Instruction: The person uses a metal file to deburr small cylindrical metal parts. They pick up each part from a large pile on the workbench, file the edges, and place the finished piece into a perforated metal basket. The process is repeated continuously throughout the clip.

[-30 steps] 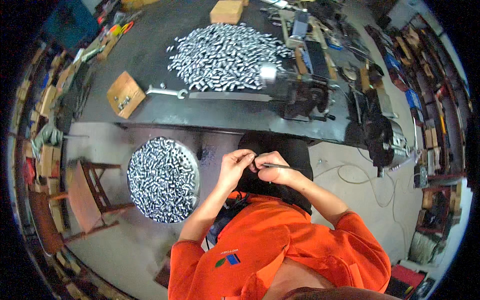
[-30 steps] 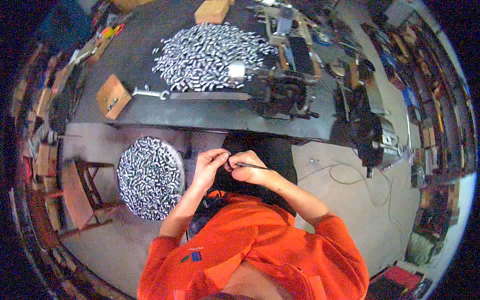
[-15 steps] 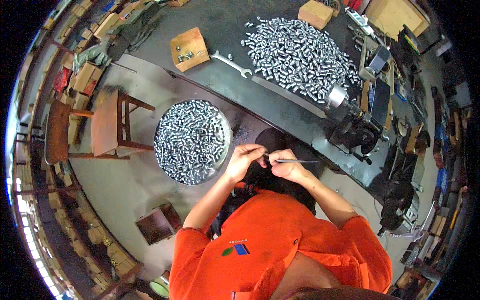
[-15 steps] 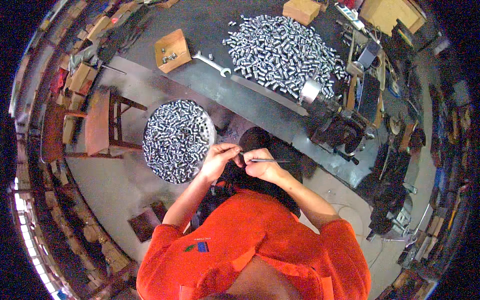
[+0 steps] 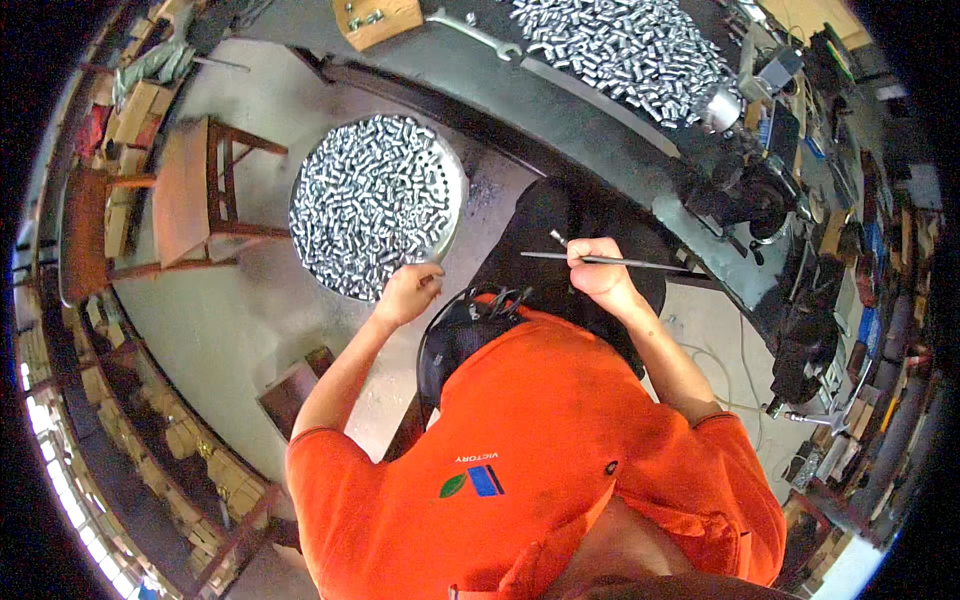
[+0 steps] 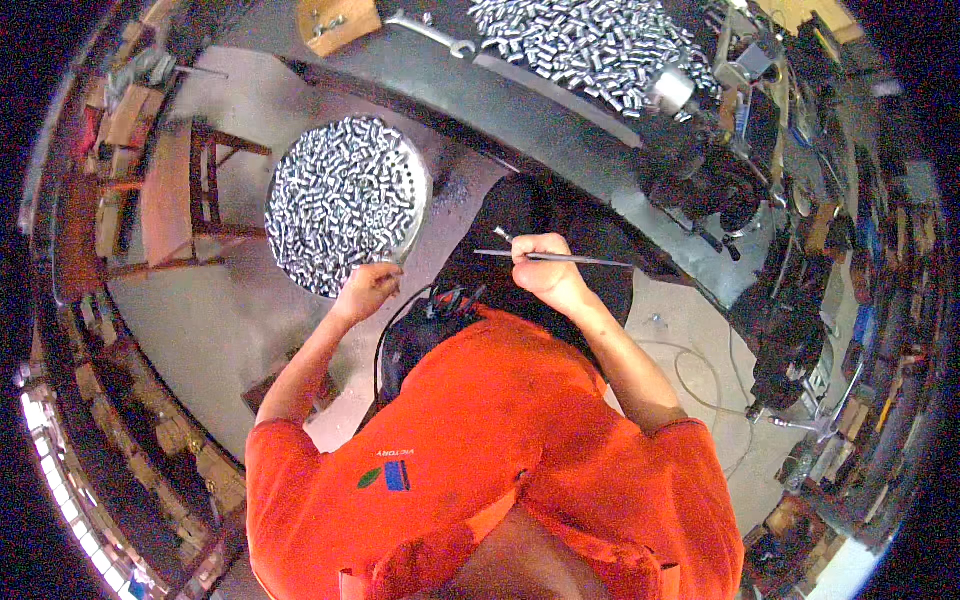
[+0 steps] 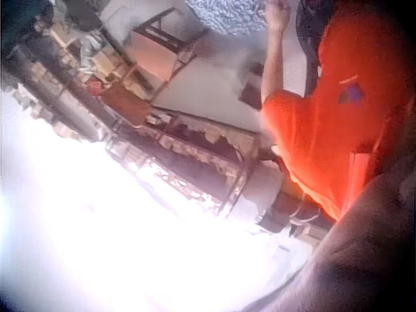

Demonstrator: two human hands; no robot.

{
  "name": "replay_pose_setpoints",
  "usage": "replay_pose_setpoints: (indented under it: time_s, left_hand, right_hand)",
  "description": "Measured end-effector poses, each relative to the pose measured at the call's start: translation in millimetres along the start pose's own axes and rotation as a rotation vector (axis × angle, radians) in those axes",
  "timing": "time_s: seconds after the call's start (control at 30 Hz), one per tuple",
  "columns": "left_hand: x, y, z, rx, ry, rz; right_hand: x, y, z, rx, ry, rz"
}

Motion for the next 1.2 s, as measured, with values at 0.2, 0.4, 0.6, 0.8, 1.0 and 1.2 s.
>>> replay_pose_setpoints:
  time_s: [0.2, 0.4, 0.6, 0.8, 1.0, 1.2]
  left_hand:
    - [9, 34, -26, 0.022, -0.136, -0.029]
    - [19, 58, 20, -0.395, -0.012, 0.048]
    - [1, 70, -39, -0.3, -0.113, 0.0]
    - [57, 112, -61, -0.098, -0.447, 0.185]
    - [25, 81, -39, -0.25, 0.008, 0.366]
    - [-47, 28, 44, -0.094, -0.263, -0.055]
  right_hand:
    - [-8, 2, -1, 0.068, -0.071, 0.08]
    - [-13, -7, -1, -0.083, 0.068, 0.019]
    - [-20, 1, -7, -0.044, -0.156, 0.073]
    - [-22, 11, -8, -0.031, -0.097, 0.05]
    - [-8, 5, 5, -0.08, 0.078, -0.017]
    - [-9, 12, 11, -0.071, -0.002, -0.042]
Point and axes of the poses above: each hand's wrist, its own y-axis away from the middle knuckle, its own x-axis out of the palm, z = x × y, the point moved 6 cm from there along -y, towards the middle knuckle, and after that the axes turned 8 degrees about x, right-handed, at the moved point
